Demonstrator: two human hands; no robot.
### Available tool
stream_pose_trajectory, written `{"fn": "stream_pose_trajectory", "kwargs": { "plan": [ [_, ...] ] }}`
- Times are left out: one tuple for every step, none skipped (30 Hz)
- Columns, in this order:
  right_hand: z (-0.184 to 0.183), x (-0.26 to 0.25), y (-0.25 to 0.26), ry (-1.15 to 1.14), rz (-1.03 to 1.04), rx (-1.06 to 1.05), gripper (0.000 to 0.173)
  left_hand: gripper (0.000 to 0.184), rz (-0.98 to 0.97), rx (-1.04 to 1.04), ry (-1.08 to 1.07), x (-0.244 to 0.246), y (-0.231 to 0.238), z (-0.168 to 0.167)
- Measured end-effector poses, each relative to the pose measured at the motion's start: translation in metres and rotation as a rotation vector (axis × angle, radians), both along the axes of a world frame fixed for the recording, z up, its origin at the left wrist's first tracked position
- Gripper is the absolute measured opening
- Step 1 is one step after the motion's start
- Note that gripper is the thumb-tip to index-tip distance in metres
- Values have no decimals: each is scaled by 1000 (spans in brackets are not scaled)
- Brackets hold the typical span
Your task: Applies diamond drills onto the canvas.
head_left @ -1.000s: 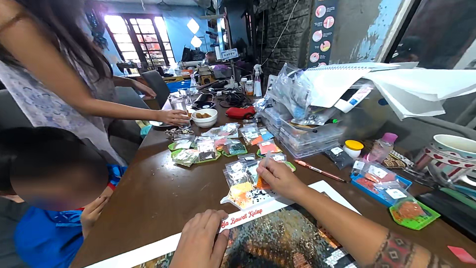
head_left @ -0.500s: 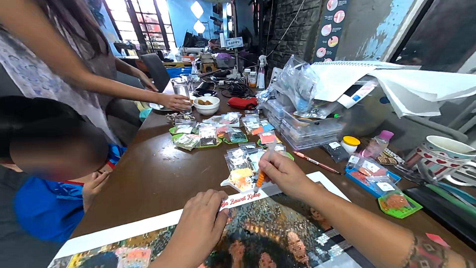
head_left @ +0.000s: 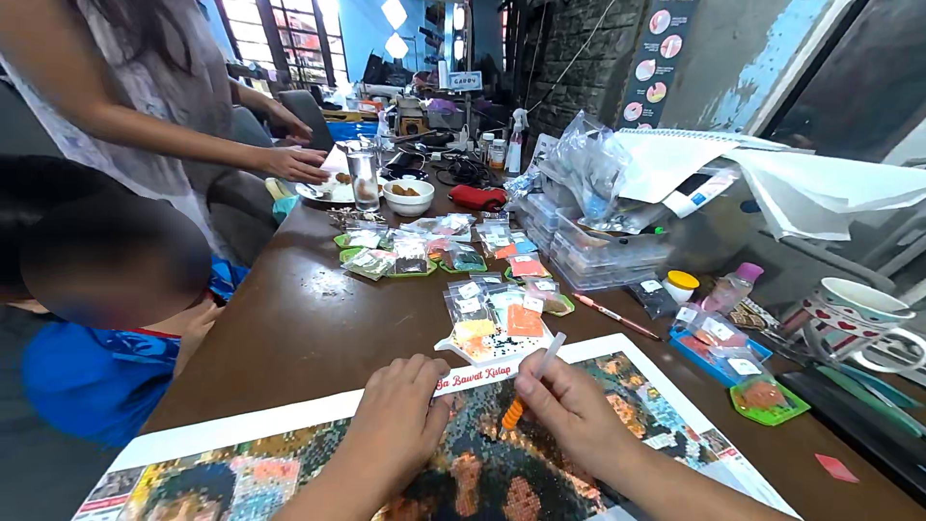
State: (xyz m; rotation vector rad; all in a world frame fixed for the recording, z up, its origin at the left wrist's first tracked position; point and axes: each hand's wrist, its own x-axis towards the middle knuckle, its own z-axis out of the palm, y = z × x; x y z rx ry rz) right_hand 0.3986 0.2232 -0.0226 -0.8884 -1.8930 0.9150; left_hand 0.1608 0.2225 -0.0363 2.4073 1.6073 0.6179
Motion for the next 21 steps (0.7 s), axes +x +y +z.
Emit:
{"fn": "stream_pose_trajectory", "kwargs": {
  "plan": [
    [-1, 0, 0, 5, 4, 11, 28, 39, -1, 1, 3, 0, 0, 0],
    [-2, 1, 1, 10, 7, 23, 27, 39, -2, 5, 3, 0, 1, 0],
    [-4, 1, 2, 14, 7, 39, 27, 39, -3, 6, 4, 0, 1, 0],
    [-5, 1, 2, 14, 6, 52, 27, 39, -2, 0, 7, 0, 1, 0],
    [-7, 2, 3, 16, 5, 62, 28, 39, -1, -14, 10, 0, 1, 0],
    [-8, 2, 3, 18, 6, 72, 29, 39, 0, -23, 16, 0, 1, 1],
    [-9, 2, 4, 22, 6, 78, 29, 40, 0, -27, 16, 0, 1, 2],
    [-9, 2, 4, 26, 6, 82, 28, 40, -2, -28, 15, 0, 1, 2],
    [-10, 2, 4, 29, 7, 84, 28, 40, -3, -32, 17, 0, 1, 2],
    [-10, 2, 4, 31, 7, 88, 28, 40, -5, -38, 21, 0, 1, 3],
    [-11, 2, 4, 29, 9, 96, 29, 40, -7, -44, 21, 0, 1, 3],
    [-11, 1, 3, 29, 11, 106, 29, 40, -7, -45, 20, 0, 1, 3],
    [-12, 1, 3, 30, 16, 117, 29, 40, -7, -40, 19, 0, 1, 3],
    [-12, 0, 2, 31, 23, 125, 29, 39, -6, -36, 18, 0, 1, 3],
    [-13, 0, 2, 32, 30, 134, 29, 39, -6, -30, 16, 0, 1, 2],
    [-14, 0, 2, 33, 38, 145, 30, 38, -4, -15, 14, 0, 1, 2],
    [-14, 0, 2, 31, 46, 155, 30, 38, -4, 0, 12, 0, 0, 1],
    [-15, 0, 2, 30, 52, 164, 31, 38, -6, 6, 11, 0, 1, 1],
    [-15, 0, 2, 27, 56, 173, 31, 37, -6, -8, 14, 0, 0, 2],
    [-16, 0, 2, 22, 59, 184, 31, 37, -5, -14, 14, 0, 1, 2],
    [-17, 0, 2, 21, 62, 196, 31, 37, -5, -10, 14, 0, 1, 1]
  ]
}}
